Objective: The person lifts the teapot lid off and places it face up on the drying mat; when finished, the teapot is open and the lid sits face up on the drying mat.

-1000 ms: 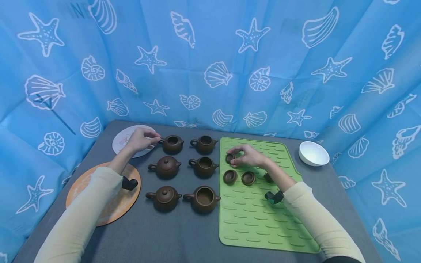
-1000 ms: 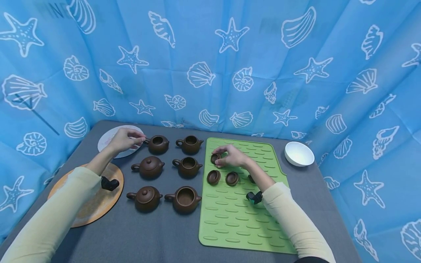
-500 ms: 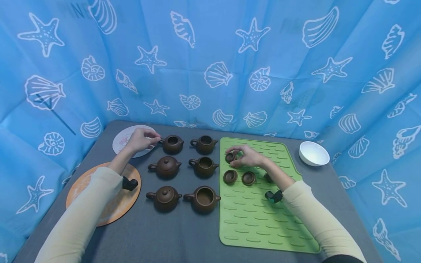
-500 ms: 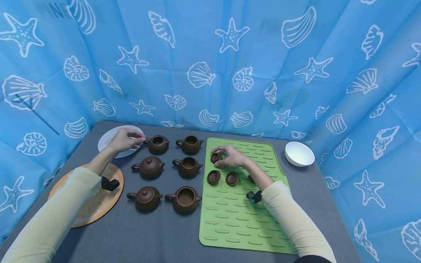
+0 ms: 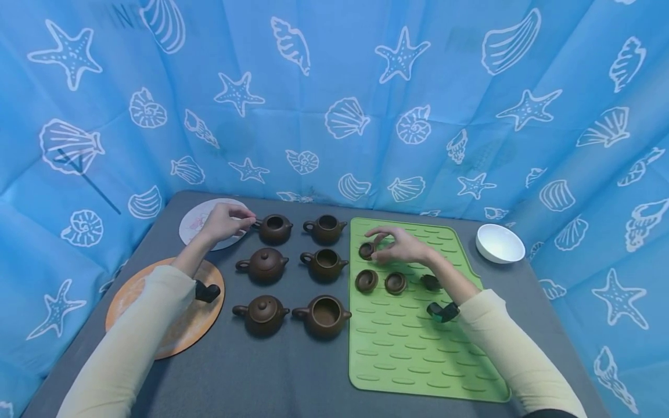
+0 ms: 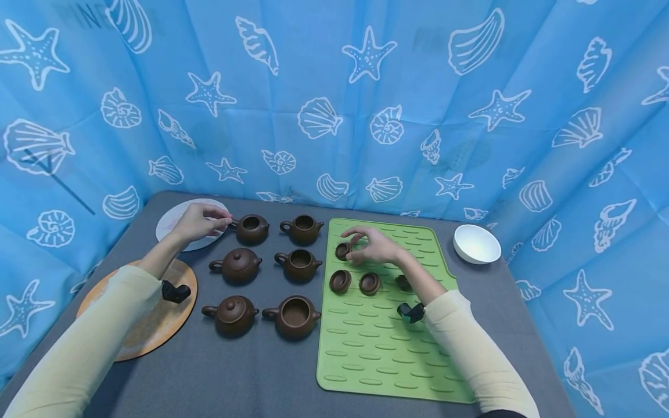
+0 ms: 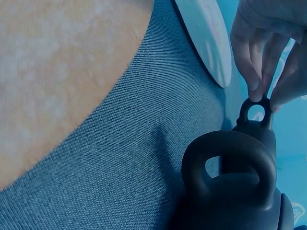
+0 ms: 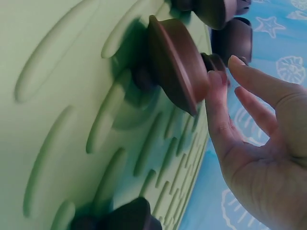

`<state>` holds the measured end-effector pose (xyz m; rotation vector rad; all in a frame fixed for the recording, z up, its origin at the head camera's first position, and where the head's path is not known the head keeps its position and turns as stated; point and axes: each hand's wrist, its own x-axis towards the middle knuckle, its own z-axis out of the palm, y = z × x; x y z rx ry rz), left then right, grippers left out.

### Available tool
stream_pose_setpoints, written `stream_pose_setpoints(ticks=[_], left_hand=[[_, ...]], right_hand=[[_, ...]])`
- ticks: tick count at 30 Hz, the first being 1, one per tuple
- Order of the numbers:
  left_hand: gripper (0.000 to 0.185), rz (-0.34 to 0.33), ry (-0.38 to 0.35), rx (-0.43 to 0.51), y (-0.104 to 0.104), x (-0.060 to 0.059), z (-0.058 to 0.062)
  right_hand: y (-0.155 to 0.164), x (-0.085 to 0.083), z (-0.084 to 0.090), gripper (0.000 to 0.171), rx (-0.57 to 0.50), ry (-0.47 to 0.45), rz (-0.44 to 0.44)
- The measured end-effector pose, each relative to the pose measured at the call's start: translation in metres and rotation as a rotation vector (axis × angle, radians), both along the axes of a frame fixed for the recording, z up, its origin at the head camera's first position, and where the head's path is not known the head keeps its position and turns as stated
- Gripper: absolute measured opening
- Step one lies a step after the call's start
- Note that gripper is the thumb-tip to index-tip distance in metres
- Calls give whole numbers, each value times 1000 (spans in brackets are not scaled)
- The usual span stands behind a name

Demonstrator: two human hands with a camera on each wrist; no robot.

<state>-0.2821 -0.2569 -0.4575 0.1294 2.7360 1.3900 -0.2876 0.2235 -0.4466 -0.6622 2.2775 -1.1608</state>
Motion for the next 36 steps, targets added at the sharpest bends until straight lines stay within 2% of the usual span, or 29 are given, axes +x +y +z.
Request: stream_pose_setpoints(ticks=[12, 19, 25, 31, 36], left_hand=[[26, 10, 37, 4, -2, 1, -3], [25, 27, 123, -22, -5, 8, -2], [23, -88, 167, -75, -8, 28, 4], [22, -204, 140, -140, -16, 53, 4], [17, -259, 130, -170, -22, 70, 1]], right_hand=[[34, 27, 16, 64, -16, 36, -40], [62, 48, 18, 64, -37, 35, -56], [91, 65, 18, 64, 4, 18, -86], [111, 78, 10, 62, 35, 4, -135], [119, 87, 2, 62, 47, 13, -168]])
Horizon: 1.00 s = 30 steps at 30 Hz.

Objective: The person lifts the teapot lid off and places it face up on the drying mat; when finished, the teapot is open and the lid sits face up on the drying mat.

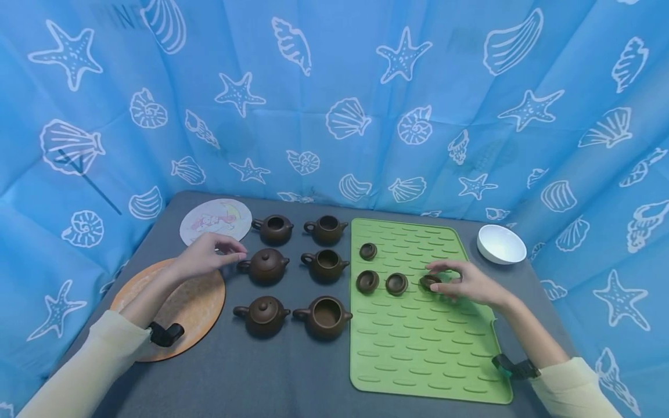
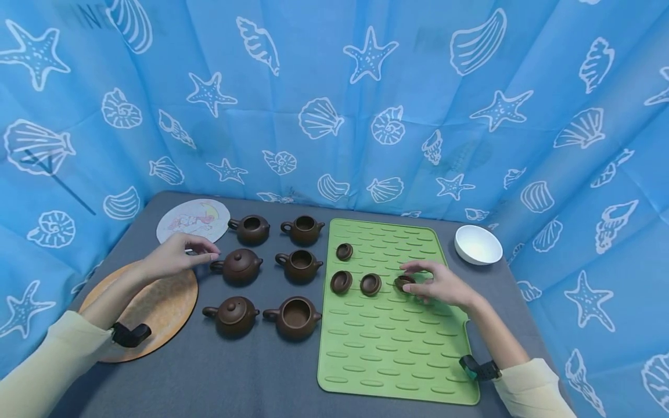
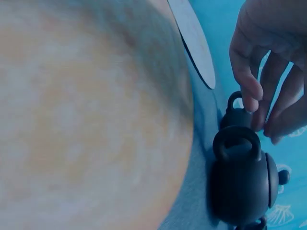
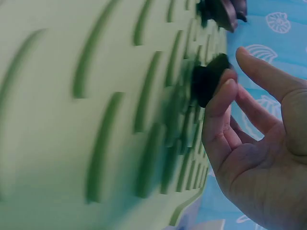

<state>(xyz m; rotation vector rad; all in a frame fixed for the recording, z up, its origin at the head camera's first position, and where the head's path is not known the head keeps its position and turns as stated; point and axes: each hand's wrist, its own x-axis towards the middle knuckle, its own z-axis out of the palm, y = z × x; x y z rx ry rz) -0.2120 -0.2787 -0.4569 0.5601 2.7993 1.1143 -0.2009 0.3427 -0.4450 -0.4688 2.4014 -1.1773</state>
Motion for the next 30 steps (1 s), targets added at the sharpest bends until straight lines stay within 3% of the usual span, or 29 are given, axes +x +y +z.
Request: stream_pose_setpoints(ticks=[7, 11, 17, 30], left_hand=[[13, 27, -52, 6, -3, 14, -4], [13, 51, -65, 27, -3, 19, -6], [12, 73, -64, 34, -3, 20, -8], [12, 98, -82, 36, -1, 21, -7]], right_hand=[[-2, 7, -9, 60, -50, 17, -39], [-6, 9, -12, 58, -67, 76, -27], [-15, 10, -14, 59, -65, 160, 23], [-13, 6, -19, 68, -113, 168, 90]])
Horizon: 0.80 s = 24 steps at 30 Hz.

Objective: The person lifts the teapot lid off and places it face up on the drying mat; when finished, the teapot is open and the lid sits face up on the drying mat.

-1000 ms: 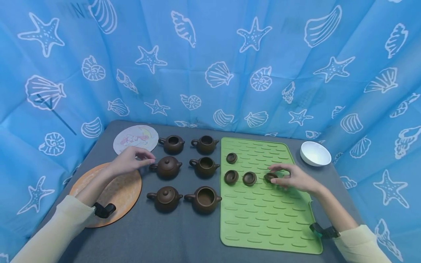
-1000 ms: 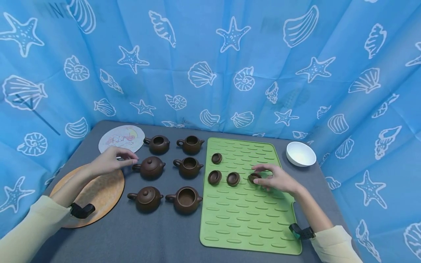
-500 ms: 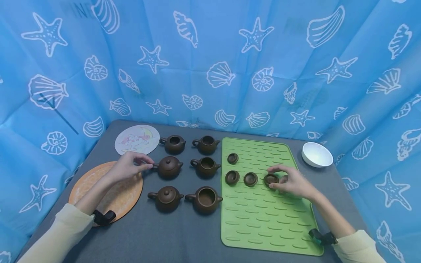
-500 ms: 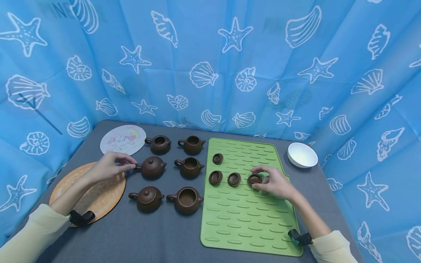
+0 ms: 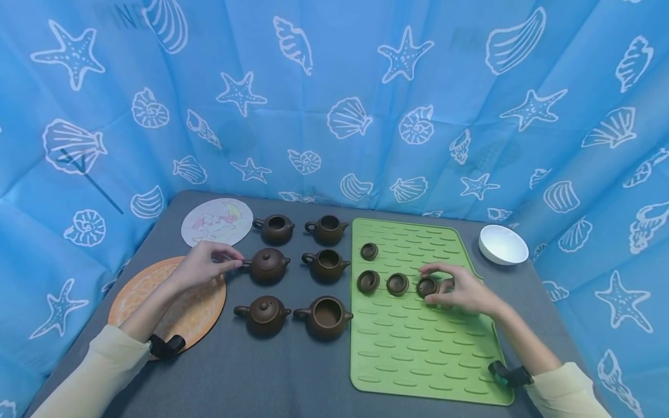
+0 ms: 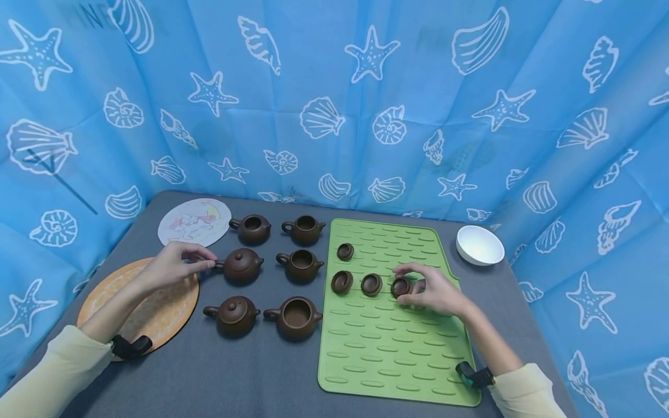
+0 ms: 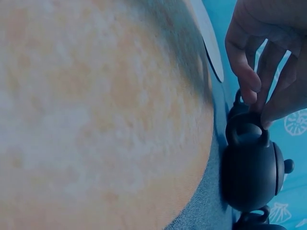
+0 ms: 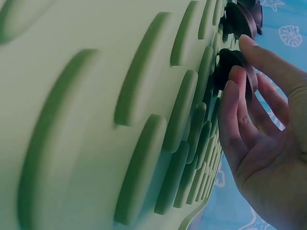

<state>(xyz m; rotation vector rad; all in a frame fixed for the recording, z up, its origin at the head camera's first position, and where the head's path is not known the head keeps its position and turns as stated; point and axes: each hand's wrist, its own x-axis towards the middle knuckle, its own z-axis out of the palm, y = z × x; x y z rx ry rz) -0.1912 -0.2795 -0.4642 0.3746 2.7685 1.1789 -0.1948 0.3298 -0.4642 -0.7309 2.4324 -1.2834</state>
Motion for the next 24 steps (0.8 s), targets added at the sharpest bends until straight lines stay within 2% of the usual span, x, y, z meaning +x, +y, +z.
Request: stream_pose_setpoints(ticks=[7, 11, 14, 21, 24], left_hand=[[12, 9, -4, -6, -1, -1, 0], [12, 12, -5, -10, 0, -1, -2], [12, 18, -4, -10, 0, -1, -2], [12, 25, -4, 13, 1, 1, -3], [12, 31, -12, 27, 2, 1, -3]], right_hand=[[-3, -5, 7, 67, 51, 1, 13], [-7, -9, 18, 65, 82, 24, 5], [-14, -13, 29, 62, 67, 51, 3], [-51, -22, 51, 52, 14, 92, 10], [-74, -27, 57, 50, 5, 109, 45]])
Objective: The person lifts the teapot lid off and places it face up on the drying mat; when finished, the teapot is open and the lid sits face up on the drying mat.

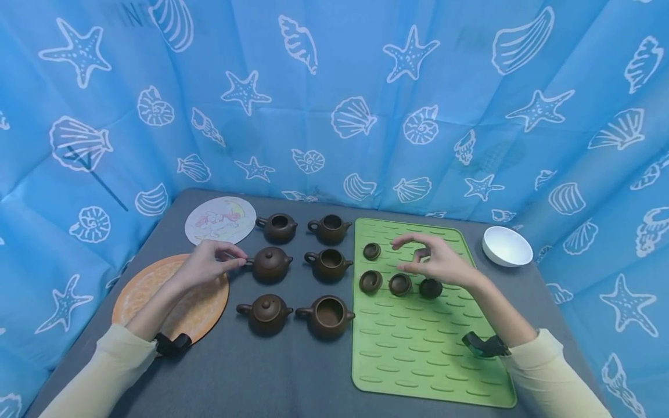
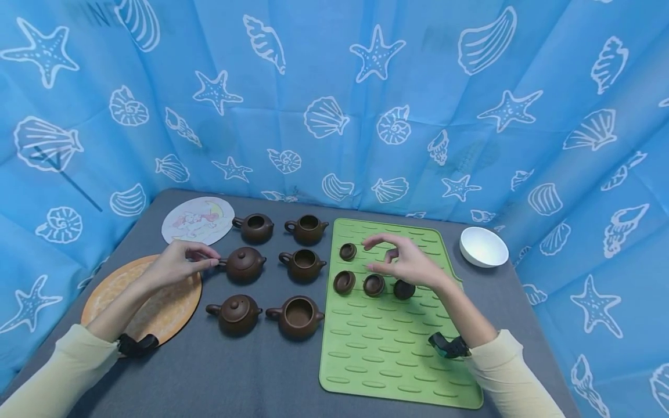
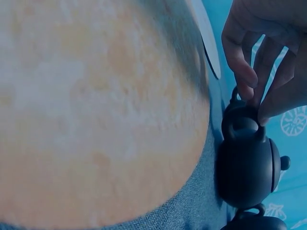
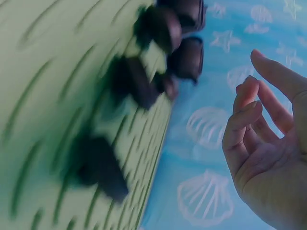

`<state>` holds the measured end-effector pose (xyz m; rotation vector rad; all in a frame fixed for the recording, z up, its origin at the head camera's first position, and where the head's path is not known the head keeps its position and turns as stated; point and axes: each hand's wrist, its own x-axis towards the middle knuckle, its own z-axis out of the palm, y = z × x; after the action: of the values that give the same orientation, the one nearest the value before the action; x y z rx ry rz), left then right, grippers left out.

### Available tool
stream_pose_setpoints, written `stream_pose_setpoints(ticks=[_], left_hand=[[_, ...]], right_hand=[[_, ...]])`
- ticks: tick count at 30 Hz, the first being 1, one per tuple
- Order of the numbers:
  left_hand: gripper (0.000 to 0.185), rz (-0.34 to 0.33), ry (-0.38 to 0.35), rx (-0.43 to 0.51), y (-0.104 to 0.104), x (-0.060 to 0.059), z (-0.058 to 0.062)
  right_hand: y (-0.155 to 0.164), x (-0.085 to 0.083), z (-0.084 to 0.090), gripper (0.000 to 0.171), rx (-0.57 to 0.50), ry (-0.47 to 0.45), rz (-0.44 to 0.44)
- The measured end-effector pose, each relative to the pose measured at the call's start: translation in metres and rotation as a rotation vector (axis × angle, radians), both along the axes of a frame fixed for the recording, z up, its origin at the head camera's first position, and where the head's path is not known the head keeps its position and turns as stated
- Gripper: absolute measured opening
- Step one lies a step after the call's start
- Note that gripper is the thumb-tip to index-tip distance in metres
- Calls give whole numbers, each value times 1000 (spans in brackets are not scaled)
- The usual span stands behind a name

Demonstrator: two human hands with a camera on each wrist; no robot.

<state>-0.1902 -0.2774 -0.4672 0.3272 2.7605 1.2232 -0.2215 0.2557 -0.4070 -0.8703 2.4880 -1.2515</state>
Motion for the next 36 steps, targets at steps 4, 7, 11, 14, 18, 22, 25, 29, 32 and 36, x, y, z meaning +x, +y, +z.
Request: stream_pose_setpoints(ticks=[4, 7, 11, 14, 18, 22, 25, 29, 32, 36], left_hand=[[12, 5, -3, 11, 2, 1, 0], [12, 7, 5, 13, 2, 2, 0], [11, 10, 15, 12, 3, 3, 0], [11, 10, 21, 11, 3, 3, 0], [11, 15, 17, 16, 3, 3, -1], [11, 25, 13, 21, 2, 4, -3], [11, 34, 8, 18, 2, 5, -2], [12, 49, -9, 13, 3, 5, -1], [13, 63, -23, 15, 3, 5, -1], [14, 67, -25, 20, 3, 6, 0]], right_hand=[[-33, -6, 5, 48, -15, -3, 68], [-60, -11, 9, 46, -23, -17, 113], [-96, -19, 11, 43, -27, -34, 166], [-121, -26, 10, 40, -22, -34, 201], [-155, -33, 9, 38, -8, -35, 256], [-186, -38, 6, 35, 15, -67, 305], [-208, -43, 2, 34, 27, -100, 336], [-231, -50, -4, 35, 40, -144, 366], [-242, -53, -9, 36, 64, -180, 363], [-251, -55, -16, 31, 89, -214, 336]])
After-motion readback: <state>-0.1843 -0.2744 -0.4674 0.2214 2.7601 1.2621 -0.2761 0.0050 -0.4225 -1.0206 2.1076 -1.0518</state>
